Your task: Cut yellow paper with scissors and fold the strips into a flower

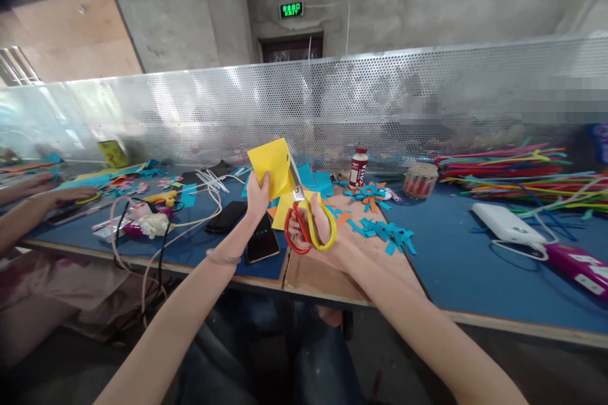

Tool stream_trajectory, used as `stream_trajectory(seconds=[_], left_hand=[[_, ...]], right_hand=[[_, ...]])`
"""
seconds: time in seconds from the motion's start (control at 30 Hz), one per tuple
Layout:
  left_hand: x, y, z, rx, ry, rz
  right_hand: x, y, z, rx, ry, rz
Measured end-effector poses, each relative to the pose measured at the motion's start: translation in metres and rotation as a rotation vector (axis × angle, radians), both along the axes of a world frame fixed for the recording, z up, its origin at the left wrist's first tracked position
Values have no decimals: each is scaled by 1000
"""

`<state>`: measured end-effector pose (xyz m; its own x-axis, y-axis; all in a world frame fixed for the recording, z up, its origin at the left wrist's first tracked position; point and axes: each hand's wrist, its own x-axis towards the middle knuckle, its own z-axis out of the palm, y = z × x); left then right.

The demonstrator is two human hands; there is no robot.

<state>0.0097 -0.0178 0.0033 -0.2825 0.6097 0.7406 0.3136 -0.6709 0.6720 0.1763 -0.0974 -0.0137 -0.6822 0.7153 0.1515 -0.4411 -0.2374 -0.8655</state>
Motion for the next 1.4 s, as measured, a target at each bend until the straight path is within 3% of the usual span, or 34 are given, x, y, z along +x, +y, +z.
stream_trajectory(seconds=[0.43,0.67,1.03,1.4], left_hand=[[6,-4,-2,-70,-67,-9],[4,-1,-3,-59,-40,17],[8,-5,0,-11,-18,65],[5,-2,-2,-48,-46,24]], right_hand=[[-3,-21,20,18,-46,-120],[0,-29,18,46,-36,-226],[0,-14,20,52,-106,-204],[2,-11,15,90,-158,-266]])
